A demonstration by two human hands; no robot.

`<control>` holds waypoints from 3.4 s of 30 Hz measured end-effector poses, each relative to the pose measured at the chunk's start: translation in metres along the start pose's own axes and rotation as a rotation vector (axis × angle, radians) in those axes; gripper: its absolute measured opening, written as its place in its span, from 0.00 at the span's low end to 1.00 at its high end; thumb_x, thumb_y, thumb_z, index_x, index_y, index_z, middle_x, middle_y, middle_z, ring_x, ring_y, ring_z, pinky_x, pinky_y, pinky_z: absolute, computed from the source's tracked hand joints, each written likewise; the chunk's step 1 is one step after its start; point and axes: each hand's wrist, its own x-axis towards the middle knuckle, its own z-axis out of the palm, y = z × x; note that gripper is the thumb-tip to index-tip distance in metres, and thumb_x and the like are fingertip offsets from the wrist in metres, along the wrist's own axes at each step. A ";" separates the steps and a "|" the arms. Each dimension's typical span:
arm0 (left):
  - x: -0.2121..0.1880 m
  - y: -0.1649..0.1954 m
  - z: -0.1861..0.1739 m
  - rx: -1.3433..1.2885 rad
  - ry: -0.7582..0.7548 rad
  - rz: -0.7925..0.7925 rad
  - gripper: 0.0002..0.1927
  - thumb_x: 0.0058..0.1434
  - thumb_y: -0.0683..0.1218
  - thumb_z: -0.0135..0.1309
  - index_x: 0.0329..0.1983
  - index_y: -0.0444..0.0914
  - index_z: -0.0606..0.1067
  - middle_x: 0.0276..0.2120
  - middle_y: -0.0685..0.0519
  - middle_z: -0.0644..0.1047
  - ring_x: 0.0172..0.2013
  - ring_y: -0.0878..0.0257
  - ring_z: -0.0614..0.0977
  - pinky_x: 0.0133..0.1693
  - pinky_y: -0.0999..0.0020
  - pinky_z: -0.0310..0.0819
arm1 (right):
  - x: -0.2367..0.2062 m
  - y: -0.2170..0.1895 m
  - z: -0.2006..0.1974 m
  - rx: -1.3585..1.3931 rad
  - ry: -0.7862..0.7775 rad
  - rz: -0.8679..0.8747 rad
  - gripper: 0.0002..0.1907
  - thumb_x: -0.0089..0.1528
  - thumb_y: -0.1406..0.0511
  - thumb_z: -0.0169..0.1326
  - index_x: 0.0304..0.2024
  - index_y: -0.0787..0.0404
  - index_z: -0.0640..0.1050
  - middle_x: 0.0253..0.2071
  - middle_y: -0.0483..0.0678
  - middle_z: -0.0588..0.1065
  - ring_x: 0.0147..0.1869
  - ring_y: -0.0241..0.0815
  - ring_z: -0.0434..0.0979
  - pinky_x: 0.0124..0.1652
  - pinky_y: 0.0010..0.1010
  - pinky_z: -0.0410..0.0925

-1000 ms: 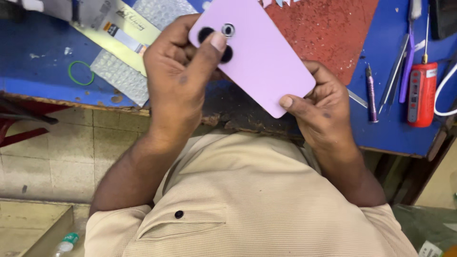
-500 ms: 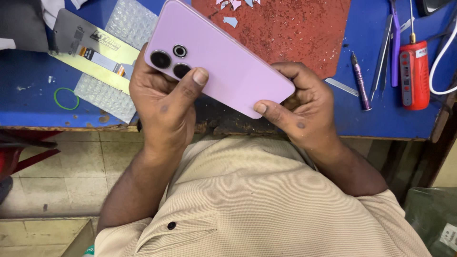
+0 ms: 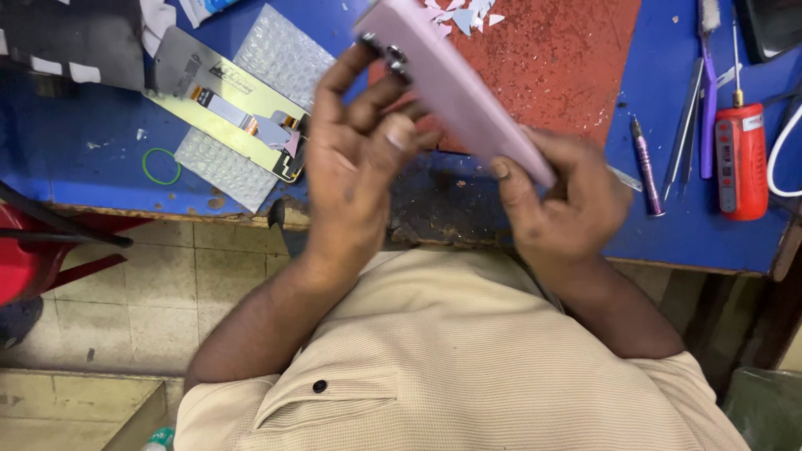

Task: The person applies adhesive to a white smartphone back cover and places three camera lens modules into the cutouts. They then apply adhesive to the phone's internal frame and attach the back cover, pressing it into place. Finally, the person powers on the device to confirm it functions.

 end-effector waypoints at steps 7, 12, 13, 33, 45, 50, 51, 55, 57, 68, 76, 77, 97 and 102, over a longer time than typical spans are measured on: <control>0.002 -0.012 0.002 -0.271 0.091 -0.065 0.15 0.75 0.35 0.53 0.63 0.27 0.68 0.56 0.39 0.78 0.53 0.58 0.82 0.59 0.63 0.78 | 0.016 -0.027 0.004 -0.645 -0.125 -0.610 0.18 0.58 0.69 0.68 0.50 0.57 0.81 0.55 0.49 0.78 0.61 0.50 0.75 0.49 0.51 0.70; -0.002 -0.019 -0.012 -0.227 0.032 -0.013 0.13 0.76 0.35 0.54 0.62 0.29 0.70 0.54 0.41 0.79 0.56 0.54 0.81 0.61 0.59 0.78 | 0.019 -0.024 -0.001 -0.207 -0.168 -0.401 0.26 0.58 0.62 0.65 0.56 0.60 0.74 0.59 0.59 0.70 0.62 0.58 0.70 0.56 0.48 0.70; -0.003 -0.019 -0.014 -0.225 0.008 -0.018 0.14 0.76 0.35 0.54 0.62 0.30 0.70 0.54 0.42 0.79 0.59 0.53 0.81 0.63 0.58 0.78 | 0.017 -0.022 -0.003 -0.110 -0.154 -0.301 0.27 0.58 0.65 0.65 0.58 0.63 0.72 0.60 0.62 0.69 0.62 0.56 0.72 0.58 0.44 0.71; -0.002 -0.005 -0.019 0.044 -0.188 -0.122 0.16 0.76 0.38 0.54 0.63 0.29 0.69 0.54 0.40 0.81 0.55 0.56 0.84 0.60 0.60 0.81 | -0.002 0.004 0.001 0.671 -0.267 0.203 0.22 0.70 0.79 0.55 0.65 0.68 0.68 0.58 0.53 0.74 0.61 0.37 0.77 0.62 0.28 0.72; 0.002 -0.003 -0.014 0.171 -0.113 -0.103 0.14 0.73 0.38 0.55 0.60 0.30 0.70 0.51 0.45 0.82 0.51 0.63 0.84 0.55 0.66 0.83 | -0.003 0.008 0.007 0.720 -0.215 0.268 0.23 0.69 0.78 0.57 0.65 0.68 0.67 0.54 0.55 0.76 0.58 0.38 0.78 0.59 0.27 0.73; 0.004 -0.008 -0.015 0.187 -0.120 -0.100 0.16 0.72 0.39 0.56 0.59 0.31 0.68 0.51 0.49 0.81 0.51 0.66 0.83 0.55 0.67 0.82 | -0.004 0.008 0.008 0.720 -0.187 0.304 0.31 0.67 0.78 0.58 0.70 0.66 0.62 0.51 0.57 0.77 0.56 0.39 0.80 0.56 0.27 0.74; 0.004 -0.008 -0.016 0.204 -0.119 -0.085 0.16 0.71 0.39 0.56 0.60 0.32 0.68 0.51 0.49 0.80 0.51 0.66 0.83 0.55 0.67 0.81 | -0.005 0.007 0.009 0.729 -0.176 0.312 0.33 0.67 0.78 0.58 0.71 0.66 0.61 0.51 0.57 0.78 0.56 0.40 0.81 0.57 0.27 0.74; 0.006 -0.008 -0.019 0.236 -0.190 -0.029 0.18 0.75 0.44 0.55 0.62 0.31 0.67 0.52 0.45 0.79 0.51 0.63 0.82 0.55 0.65 0.81 | -0.006 0.006 0.012 0.794 -0.116 0.313 0.36 0.68 0.78 0.59 0.73 0.66 0.56 0.50 0.56 0.78 0.56 0.40 0.80 0.59 0.27 0.74; 0.005 -0.007 -0.019 0.061 -0.260 -0.067 0.25 0.77 0.52 0.50 0.67 0.31 0.64 0.55 0.44 0.77 0.54 0.60 0.81 0.58 0.63 0.80 | -0.005 0.004 0.014 0.835 -0.092 0.287 0.37 0.68 0.78 0.59 0.74 0.65 0.56 0.49 0.56 0.78 0.55 0.39 0.81 0.56 0.26 0.74; 0.002 -0.034 -0.021 -0.420 -0.406 -0.211 0.45 0.78 0.72 0.33 0.76 0.29 0.59 0.53 0.41 0.76 0.55 0.54 0.79 0.60 0.58 0.74 | -0.004 0.006 0.023 0.819 -0.093 0.302 0.40 0.69 0.74 0.60 0.76 0.61 0.51 0.56 0.54 0.78 0.58 0.40 0.80 0.59 0.30 0.74; 0.005 -0.027 -0.032 -0.384 -0.390 -0.263 0.48 0.75 0.74 0.35 0.75 0.28 0.59 0.50 0.43 0.76 0.52 0.57 0.79 0.56 0.62 0.74 | -0.016 0.031 -0.011 0.497 0.027 0.161 0.08 0.78 0.69 0.57 0.54 0.68 0.73 0.43 0.54 0.79 0.47 0.40 0.83 0.48 0.30 0.79; 0.005 -0.026 -0.032 -0.380 -0.389 -0.261 0.48 0.75 0.74 0.35 0.75 0.28 0.59 0.50 0.42 0.76 0.52 0.57 0.79 0.56 0.62 0.75 | -0.017 0.032 -0.013 0.479 0.046 0.157 0.07 0.78 0.69 0.57 0.52 0.68 0.74 0.42 0.53 0.79 0.45 0.39 0.83 0.47 0.30 0.79; -0.018 0.019 -0.078 -0.209 -0.170 -0.056 0.50 0.71 0.78 0.39 0.70 0.29 0.62 0.46 0.37 0.76 0.44 0.52 0.81 0.49 0.54 0.80 | 0.030 0.017 -0.056 -0.442 -0.250 -0.137 0.09 0.63 0.71 0.69 0.44 0.63 0.81 0.45 0.49 0.80 0.50 0.47 0.80 0.51 0.35 0.71; -0.023 0.019 -0.090 -0.279 -0.177 -0.073 0.50 0.69 0.78 0.37 0.70 0.30 0.62 0.47 0.37 0.76 0.45 0.51 0.81 0.49 0.54 0.79 | 0.033 0.012 -0.044 -0.556 -0.389 -0.196 0.22 0.55 0.65 0.71 0.49 0.62 0.81 0.51 0.50 0.78 0.55 0.53 0.77 0.53 0.40 0.71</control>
